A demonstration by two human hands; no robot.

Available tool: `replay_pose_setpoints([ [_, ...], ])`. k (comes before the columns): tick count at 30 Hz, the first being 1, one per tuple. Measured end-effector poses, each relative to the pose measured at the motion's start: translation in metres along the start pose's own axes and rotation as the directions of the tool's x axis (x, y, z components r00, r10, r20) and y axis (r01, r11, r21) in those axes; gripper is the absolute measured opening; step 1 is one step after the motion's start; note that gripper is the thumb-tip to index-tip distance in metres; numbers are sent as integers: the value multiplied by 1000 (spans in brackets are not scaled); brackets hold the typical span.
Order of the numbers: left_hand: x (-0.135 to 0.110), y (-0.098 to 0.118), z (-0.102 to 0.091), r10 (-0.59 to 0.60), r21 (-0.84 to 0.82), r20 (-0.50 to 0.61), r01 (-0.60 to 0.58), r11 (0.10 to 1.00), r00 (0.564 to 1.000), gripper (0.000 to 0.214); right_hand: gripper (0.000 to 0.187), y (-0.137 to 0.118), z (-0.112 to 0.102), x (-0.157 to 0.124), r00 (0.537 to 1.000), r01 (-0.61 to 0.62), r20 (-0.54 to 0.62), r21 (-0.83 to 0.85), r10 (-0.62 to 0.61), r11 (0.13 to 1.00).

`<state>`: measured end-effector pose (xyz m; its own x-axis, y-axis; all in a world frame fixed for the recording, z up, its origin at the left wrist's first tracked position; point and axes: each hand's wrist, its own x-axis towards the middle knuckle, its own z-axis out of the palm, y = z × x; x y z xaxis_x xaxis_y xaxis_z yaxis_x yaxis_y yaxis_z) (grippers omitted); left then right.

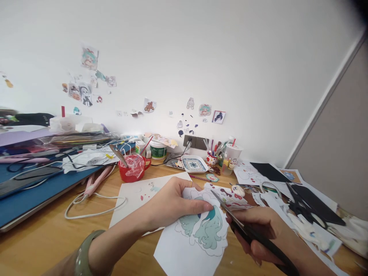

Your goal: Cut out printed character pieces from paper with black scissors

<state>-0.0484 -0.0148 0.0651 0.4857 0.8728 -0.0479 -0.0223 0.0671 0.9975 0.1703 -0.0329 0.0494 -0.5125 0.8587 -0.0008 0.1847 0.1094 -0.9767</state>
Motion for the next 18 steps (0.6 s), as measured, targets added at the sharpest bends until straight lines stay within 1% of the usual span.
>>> replay_pose_setpoints([
  [3,1,0,-1,7,0,7,-7,1000,1000,21,59,-1,0,-1,1000,-19,0,-2,19,1000],
  [8,2,-2,-3,6,-21,38,-5,1000,999,19,59,-2,2,0,1000,-10,-13,34,10,999],
  [14,8,-13,-4,46,-201,94,-27,979,995,24,52,3,5,5,998,12,-69,14,-11,1000],
  [16,9,-16,-2,40,-272,65,-21,962,997,27,51,4,6,7,996,5,-85,22,-3,1000],
  [18,9,-19,1,36,-325,8,-32,945,999,28,50,3,7,7,994,-16,-111,29,19,999],
])
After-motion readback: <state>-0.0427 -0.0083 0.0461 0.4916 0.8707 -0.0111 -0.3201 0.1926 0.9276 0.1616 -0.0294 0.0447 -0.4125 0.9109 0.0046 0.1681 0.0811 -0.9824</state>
